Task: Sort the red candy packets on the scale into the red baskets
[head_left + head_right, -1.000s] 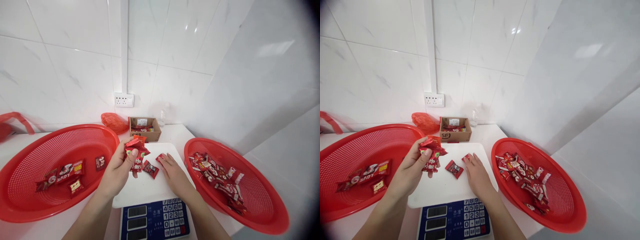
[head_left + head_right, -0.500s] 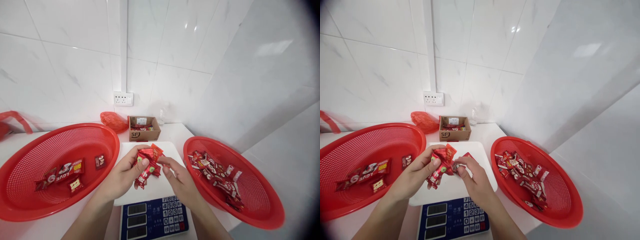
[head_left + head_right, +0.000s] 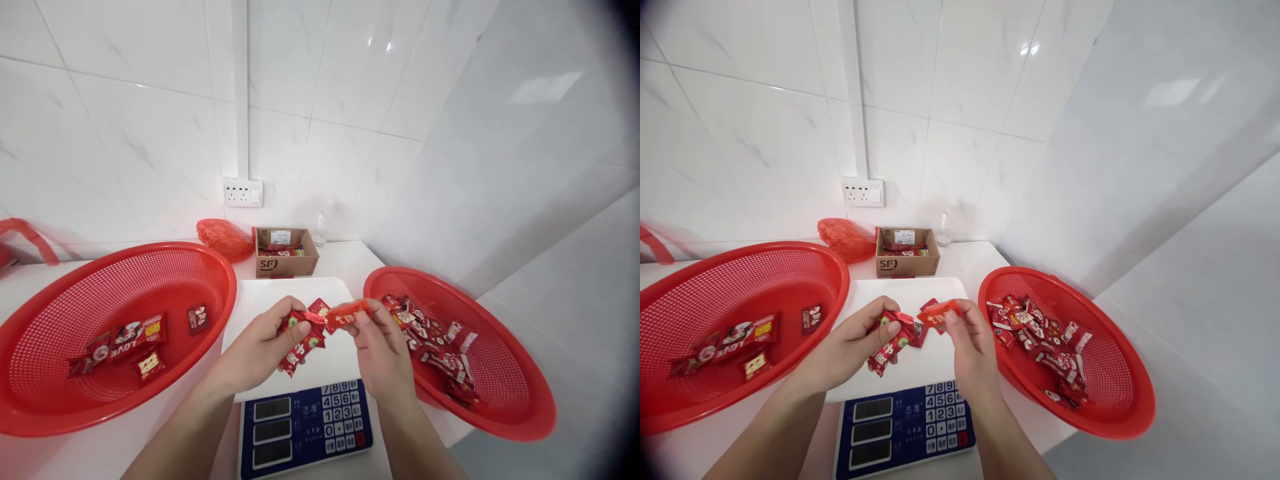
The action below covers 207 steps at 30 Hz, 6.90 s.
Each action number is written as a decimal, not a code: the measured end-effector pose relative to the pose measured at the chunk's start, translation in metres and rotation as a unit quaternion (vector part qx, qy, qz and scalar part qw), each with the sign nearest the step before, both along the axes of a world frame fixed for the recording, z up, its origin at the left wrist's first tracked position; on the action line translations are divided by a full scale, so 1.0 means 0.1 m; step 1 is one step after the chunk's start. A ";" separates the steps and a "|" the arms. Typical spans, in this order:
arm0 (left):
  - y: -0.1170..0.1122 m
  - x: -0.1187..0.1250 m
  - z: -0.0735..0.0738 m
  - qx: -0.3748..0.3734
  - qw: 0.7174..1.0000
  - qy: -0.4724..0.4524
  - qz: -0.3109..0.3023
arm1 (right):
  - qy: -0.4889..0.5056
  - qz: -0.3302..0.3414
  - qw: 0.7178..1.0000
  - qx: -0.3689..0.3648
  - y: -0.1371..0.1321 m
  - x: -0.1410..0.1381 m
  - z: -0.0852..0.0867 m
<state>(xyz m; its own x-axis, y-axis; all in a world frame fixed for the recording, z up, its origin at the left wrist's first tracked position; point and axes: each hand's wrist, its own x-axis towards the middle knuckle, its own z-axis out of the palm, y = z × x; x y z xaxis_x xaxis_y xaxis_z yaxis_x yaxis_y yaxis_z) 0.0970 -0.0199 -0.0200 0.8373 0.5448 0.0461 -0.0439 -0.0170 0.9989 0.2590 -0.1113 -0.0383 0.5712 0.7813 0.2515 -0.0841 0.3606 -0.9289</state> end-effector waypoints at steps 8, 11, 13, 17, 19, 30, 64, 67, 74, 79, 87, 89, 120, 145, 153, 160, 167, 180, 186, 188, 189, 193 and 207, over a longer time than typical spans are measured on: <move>0.03 0.04 -0.03 0.003 0.997 -0.038 0.074 | 0.309 0.137 0.938 -0.081 -0.01 0.06 -0.02; 0.02 0.03 -0.05 0.006 0.997 -0.040 0.072 | 0.164 0.188 0.963 -0.104 -0.04 -0.04 -0.11; 0.00 0.03 -0.05 0.002 0.997 -0.038 0.062 | 0.023 0.186 0.974 -0.129 -0.06 -0.11 -0.15; -0.01 0.05 -0.04 0.010 0.998 -0.040 0.048 | -0.135 0.122 0.969 -0.165 -0.08 -0.16 -0.16; -0.01 0.05 -0.04 0.003 0.998 -0.042 0.049 | -0.139 0.109 0.971 -0.163 -0.08 -0.15 -0.15; 0.19 -0.09 -0.04 0.074 0.991 0.007 0.107 | -0.103 0.047 0.980 -0.164 -0.15 0.05 -0.18; 0.37 -0.16 -0.17 0.436 0.853 0.288 -0.020 | -0.335 0.054 0.894 -0.292 -0.13 0.27 -0.29; 0.36 -0.15 -0.16 0.434 0.852 0.292 -0.026 | -0.363 0.088 0.882 -0.286 -0.11 0.23 -0.31; 0.31 -0.13 -0.12 0.398 0.870 0.290 -0.039 | -0.444 0.121 0.843 -0.280 0.02 0.16 -0.25; 0.32 -0.15 -0.14 0.402 0.864 0.303 -0.005 | -0.490 0.102 0.823 -0.270 0.16 0.21 -0.15; 0.35 -0.14 -0.11 0.409 0.859 0.293 0.095 | -0.630 0.097 0.707 -0.307 0.64 0.06 0.02; 0.35 -0.14 -0.09 0.397 0.856 0.303 0.133 | -0.653 0.099 0.680 -0.318 0.80 0.02 0.05; -0.07 0.11 -0.06 0.117 0.986 -0.010 0.116 | -0.553 0.191 0.802 -0.118 -0.13 0.01 0.34; 0.11 -0.03 -0.11 0.019 0.964 -0.140 0.226 | -0.518 0.035 0.597 -0.611 -0.07 1.93 -0.52; 0.09 -0.06 -0.05 0.028 0.958 -0.156 0.240 | -0.510 -0.090 0.680 -0.519 -0.01 1.83 0.09; 0.11 -0.07 -0.05 0.037 0.955 -0.165 0.244 | -0.481 0.009 0.808 -0.341 0.16 0.83 0.30; 0.10 -0.07 -0.01 0.042 0.955 -0.161 0.244 | -0.495 0.057 0.826 -0.262 0.32 0.39 -0.20; 0.11 -0.06 0.00 0.040 0.956 -0.157 0.243 | -0.539 0.151 0.814 -0.155 -0.07 0.14 -0.36; 0.09 -0.07 0.01 0.046 0.957 -0.158 0.238 | -0.547 0.062 0.806 -0.216 -0.01 0.24 -0.40; 0.09 -0.07 0.01 0.047 0.958 -0.159 0.235 | -0.550 0.066 0.799 -0.236 0.01 0.25 -0.45; 0.09 -0.07 0.01 0.047 0.958 -0.159 0.233 | -0.548 0.076 0.799 -0.236 0.02 0.25 -0.46; 0.10 -0.07 -0.01 0.053 0.960 -0.157 0.224 | -0.540 0.088 0.804 -0.231 0.02 0.23 -0.47; 0.09 -0.08 0.00 0.061 0.963 -0.154 0.214 | -0.625 0.217 0.695 -0.280 0.35 0.02 -0.21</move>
